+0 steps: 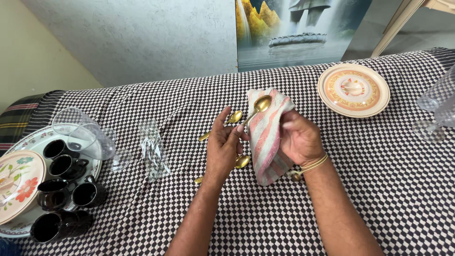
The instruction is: The person wipes plastic cups and gold-colored spoons with a cloth and organizes them on a table.
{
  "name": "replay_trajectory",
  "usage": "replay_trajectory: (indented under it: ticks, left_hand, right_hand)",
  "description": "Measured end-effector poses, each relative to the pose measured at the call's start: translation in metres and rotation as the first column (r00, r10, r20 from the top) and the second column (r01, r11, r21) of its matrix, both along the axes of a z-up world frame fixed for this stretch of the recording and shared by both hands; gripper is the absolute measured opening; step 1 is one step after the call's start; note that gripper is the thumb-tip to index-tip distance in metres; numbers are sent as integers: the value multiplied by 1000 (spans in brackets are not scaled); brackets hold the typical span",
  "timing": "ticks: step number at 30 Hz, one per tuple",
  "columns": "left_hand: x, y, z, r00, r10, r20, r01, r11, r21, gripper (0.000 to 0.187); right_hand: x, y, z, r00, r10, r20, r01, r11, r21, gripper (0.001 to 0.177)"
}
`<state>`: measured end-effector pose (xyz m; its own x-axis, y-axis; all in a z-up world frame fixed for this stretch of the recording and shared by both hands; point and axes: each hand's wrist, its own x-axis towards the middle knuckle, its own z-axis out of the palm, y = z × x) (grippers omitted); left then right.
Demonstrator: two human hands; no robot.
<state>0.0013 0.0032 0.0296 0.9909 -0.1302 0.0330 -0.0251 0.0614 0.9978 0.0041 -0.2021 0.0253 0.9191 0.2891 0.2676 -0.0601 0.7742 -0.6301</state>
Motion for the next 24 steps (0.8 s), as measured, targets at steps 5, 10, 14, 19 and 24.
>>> replay_trajectory:
  ticks: [5, 10, 14, 19, 24]
  left_hand:
    - [5, -1, -8, 997, -69, -16, 70, 998, 10, 29]
    - [6, -2, -17, 970, -238, -52, 243, 952, 187, 16]
    - [-9, -27, -23, 964, -265, -20, 262, 937, 229, 10]
    - [-18, -33, -18, 972, -234, -8, 230, 950, 213, 17]
    - [-14, -27, -17, 995, -42, 92, 14, 960, 279, 25]
  right_hand:
    - [14, 0, -32, 951, -303, -58, 282, 930, -235, 26]
    - [13, 6, -27, 895, -444, 51, 434, 837, -333, 12]
    - [12, 24, -30, 748, -644, 161, 638, 629, -444, 14]
    - [16, 19, -39, 701, -693, 167, 684, 587, -434, 22]
    - [12, 20, -16, 837, -539, -96, 480, 806, -345, 17]
